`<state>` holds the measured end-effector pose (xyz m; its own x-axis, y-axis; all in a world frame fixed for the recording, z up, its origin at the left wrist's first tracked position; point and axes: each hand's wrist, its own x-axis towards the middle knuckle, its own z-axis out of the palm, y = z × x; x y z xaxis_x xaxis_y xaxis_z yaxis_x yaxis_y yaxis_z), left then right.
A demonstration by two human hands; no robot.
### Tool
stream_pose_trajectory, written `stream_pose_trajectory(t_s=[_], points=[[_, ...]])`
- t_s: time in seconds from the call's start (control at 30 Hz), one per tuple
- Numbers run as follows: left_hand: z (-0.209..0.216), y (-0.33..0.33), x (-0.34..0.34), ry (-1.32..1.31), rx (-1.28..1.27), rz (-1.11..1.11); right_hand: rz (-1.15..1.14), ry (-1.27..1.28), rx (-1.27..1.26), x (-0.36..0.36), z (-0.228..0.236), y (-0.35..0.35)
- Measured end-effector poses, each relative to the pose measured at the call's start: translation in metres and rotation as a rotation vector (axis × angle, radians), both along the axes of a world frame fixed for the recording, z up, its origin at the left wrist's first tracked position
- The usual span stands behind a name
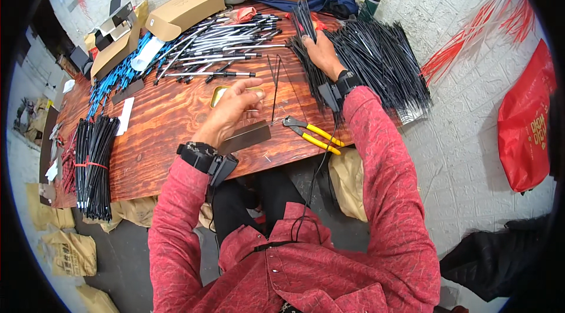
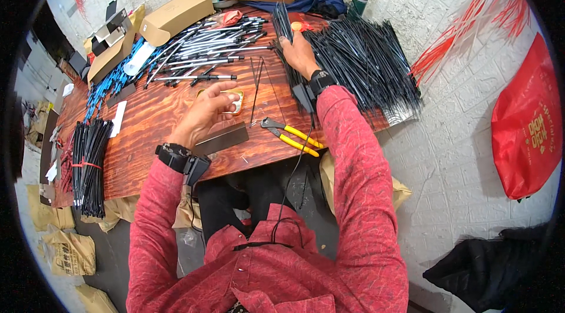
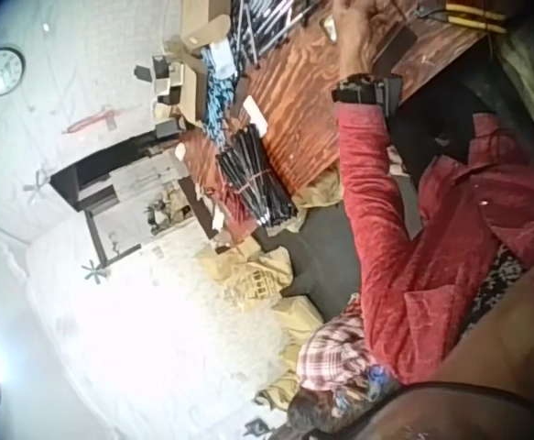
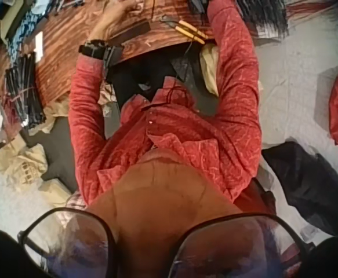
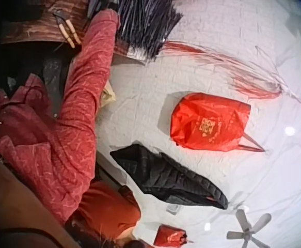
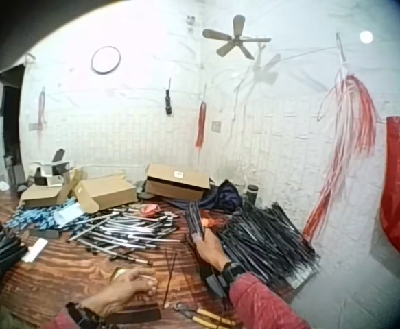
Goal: Sorting and bundling black electrical wires on a production workbench.
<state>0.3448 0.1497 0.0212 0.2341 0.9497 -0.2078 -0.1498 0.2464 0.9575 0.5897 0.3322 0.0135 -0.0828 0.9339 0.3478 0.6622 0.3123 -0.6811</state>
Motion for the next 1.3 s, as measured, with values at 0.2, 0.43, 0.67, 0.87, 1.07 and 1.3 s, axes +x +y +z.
stream_pose_trajectory(t_s=[0.2, 0.43, 0.67, 0.87, 1.07, 1.3], points=[[0.006, 0.018, 0.023, 0.004, 0.169, 0.208, 0.260, 0.184, 0.021, 0.004, 0.037, -0.051], [-0.005, 0.060, 0.045, -0.474, 0.357, 0.299, 0.657, 0.025, 0.060, -0.035, 0.034, -0.111], [0.008, 0.047, 0.038, -0.826, 0.332, 0.152, 0.734, 0.087, -0.069, -0.067, 0.033, -0.135], [-0.005, 0.049, 0.017, -0.807, 0.368, 0.187, 0.685, 0.054, -0.162, -0.082, 0.038, -0.141], [-0.019, 0.057, -0.025, -0.896, 0.363, 0.501, 0.687, 0.114, -0.496, -0.075, 0.038, -0.138], [-0.054, 0.047, -0.104, -1.302, 0.173, 0.521, 0.701, 0.077, -0.603, -0.029, 0.049, -0.157]])
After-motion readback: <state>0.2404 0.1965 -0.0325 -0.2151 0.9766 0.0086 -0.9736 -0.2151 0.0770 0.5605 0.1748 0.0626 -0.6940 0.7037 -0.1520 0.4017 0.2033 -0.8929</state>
